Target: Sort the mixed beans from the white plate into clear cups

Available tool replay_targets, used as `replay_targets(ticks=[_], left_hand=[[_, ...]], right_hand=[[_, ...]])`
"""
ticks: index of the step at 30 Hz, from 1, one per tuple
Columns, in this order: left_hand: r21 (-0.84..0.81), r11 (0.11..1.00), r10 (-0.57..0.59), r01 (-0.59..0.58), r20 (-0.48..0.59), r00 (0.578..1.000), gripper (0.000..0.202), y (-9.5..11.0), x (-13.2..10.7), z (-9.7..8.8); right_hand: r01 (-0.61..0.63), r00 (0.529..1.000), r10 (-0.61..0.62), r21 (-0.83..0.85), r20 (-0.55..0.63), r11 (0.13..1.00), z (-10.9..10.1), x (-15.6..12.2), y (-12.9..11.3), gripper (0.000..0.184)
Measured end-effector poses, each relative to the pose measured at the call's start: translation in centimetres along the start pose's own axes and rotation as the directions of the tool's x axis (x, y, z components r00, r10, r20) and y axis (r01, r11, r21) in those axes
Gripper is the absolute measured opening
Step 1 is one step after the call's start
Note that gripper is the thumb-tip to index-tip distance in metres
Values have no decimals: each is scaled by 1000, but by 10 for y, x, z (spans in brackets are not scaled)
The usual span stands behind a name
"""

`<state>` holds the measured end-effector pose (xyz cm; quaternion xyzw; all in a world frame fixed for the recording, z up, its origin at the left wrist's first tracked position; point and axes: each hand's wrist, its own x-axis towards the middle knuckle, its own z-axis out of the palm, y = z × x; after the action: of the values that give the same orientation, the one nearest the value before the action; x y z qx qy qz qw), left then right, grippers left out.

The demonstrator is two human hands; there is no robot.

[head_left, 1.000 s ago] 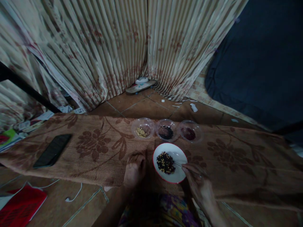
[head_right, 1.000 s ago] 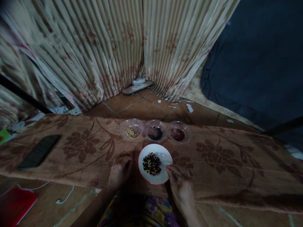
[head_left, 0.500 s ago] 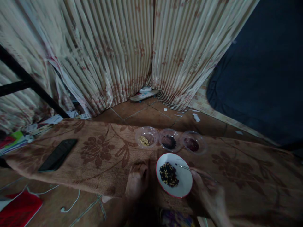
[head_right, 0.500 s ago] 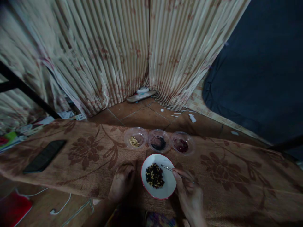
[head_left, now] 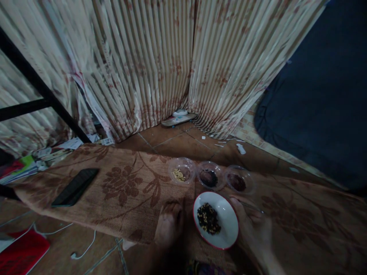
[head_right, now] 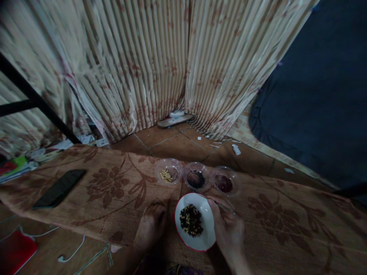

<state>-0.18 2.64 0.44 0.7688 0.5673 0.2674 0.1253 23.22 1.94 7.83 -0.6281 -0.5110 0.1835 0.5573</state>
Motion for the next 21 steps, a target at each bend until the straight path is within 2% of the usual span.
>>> replay_targets(ticks=[4,7,11,13,16,18,21], left_hand=[[5,1000,5,-5,0,1000,13,-2,1,1],[16,1000,24,-24,-4,1000,14,-2,1,0],[31,999,27,-27,-12,1000,15,-1,1,-1],[23,999,25,-25,-8,1000,14,-1,1,-2],[22,1000,14,-15,15,1000,14,-1,1,-2],[27,1000,13,-13,24,1000,14,0,1,-2],[34,999,21,-22,22,1000,15,0,2,-2]], right_hand=[[-14,999,12,-38,-35,999,-3,17,3,24],[39,999,-39,-8,13,999,6,42,0,24],[99,994,-96,66,-52,993,14,60,-4,25],[33,997,-27,83,-75,996,11,51,-3,26],[-128,988,135,87,-75,988,-1,20,3,28],[-208,976,211,72,-45,976,-11,-3,10,29],[-262,965,261,15,19,965,-27,-31,20,31]])
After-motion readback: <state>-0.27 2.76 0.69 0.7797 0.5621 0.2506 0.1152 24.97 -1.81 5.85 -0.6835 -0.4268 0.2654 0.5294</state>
